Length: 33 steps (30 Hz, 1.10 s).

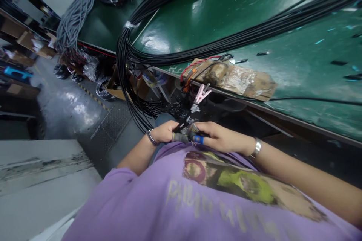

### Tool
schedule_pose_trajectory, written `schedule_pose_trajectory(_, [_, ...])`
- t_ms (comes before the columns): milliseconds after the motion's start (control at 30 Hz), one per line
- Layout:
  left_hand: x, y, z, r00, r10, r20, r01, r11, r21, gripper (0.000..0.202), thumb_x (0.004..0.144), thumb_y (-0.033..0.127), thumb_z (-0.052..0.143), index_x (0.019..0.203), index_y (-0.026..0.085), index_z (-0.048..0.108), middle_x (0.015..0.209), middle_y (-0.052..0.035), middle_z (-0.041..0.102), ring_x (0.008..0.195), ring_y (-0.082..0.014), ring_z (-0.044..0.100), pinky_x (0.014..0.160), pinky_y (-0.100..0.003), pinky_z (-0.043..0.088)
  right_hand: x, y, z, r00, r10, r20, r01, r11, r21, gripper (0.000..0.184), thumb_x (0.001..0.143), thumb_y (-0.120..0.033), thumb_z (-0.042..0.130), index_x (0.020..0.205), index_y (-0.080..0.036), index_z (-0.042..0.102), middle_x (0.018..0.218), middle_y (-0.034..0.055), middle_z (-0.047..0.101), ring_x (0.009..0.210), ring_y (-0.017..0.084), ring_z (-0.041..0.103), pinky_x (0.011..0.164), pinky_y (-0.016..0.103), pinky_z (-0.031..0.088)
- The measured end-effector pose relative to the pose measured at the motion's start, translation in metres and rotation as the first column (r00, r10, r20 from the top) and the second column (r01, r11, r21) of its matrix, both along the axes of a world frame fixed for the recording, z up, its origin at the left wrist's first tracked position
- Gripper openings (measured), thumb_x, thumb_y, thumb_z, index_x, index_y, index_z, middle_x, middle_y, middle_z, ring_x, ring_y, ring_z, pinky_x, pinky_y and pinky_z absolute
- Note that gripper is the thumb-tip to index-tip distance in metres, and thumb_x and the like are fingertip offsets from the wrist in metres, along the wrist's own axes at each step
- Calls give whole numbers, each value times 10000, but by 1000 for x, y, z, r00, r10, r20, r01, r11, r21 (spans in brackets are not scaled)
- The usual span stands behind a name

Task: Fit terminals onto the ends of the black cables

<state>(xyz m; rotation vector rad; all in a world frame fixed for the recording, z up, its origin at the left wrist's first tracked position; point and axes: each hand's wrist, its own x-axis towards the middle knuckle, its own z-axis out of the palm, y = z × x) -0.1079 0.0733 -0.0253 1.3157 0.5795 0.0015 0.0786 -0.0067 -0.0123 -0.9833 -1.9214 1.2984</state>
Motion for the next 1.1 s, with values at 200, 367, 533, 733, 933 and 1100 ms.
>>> schedule_pose_trajectory(200, [6, 5, 14, 999, 39, 14, -39, 999, 25, 535, 409, 575, 815, 511, 112, 567, 496, 24, 514, 508, -70, 457, 528, -197, 420, -1, 0, -14, 899, -414, -144, 322, 848, -421, 400, 728, -561, 631, 656, -176, 552, 558, -34, 490, 503, 96, 400, 479, 234, 352])
schedule_pose_trajectory(367, [4, 21, 18, 994, 100, 40, -103, 993, 57, 522, 469, 576, 799, 527, 116, 560, 378, 58, 404, 347, -27, 317, 358, -179, 247, 8, 12, -6, 721, -649, -242, 448, 703, -552, 603, 727, -771, 443, 695, -185, 584, 424, -64, 331, 395, 89, 257, 396, 241, 214])
schedule_pose_trajectory(533, [11, 39, 18, 985, 142, 99, -149, 987, 60, 510, 490, 551, 800, 562, 106, 562, 368, 61, 405, 298, -14, 282, 313, -174, 173, 7, 32, 7, 736, -630, -249, 453, 731, -509, 612, 643, -809, 503, 674, -200, 552, 462, -50, 382, 405, 86, 248, 387, 239, 191])
schedule_pose_trajectory(733, [27, 63, 17, 976, 173, 134, -174, 985, -3, 540, 447, 559, 813, 592, 107, 556, 372, 61, 420, 284, -18, 279, 288, -165, 154, 4, 36, 0, 600, -785, -154, 763, 619, -186, 613, 676, -819, 461, 604, -213, 516, 497, -9, 461, 466, 119, 356, 442, 264, 289])
schedule_pose_trajectory(933, [40, 77, 16, 982, 139, 127, -132, 989, -62, 527, 413, 505, 842, 586, 107, 544, 368, 58, 436, 269, -14, 272, 274, -160, 145, -5, 42, -1, 571, -749, -335, 568, 656, -498, 574, 680, -774, 527, 650, -200, 547, 536, -16, 441, 480, 113, 354, 413, 244, 281])
schedule_pose_trajectory(1100, [41, 79, 14, 993, 59, 99, -53, 997, -62, 520, 437, 510, 832, 599, 97, 560, 344, 66, 404, 275, -16, 270, 282, -157, 153, -9, 48, -5, 439, -781, -444, 525, 624, -580, 492, 655, -666, 656, 649, -177, 605, 562, -10, 486, 494, 96, 365, 410, 219, 279])
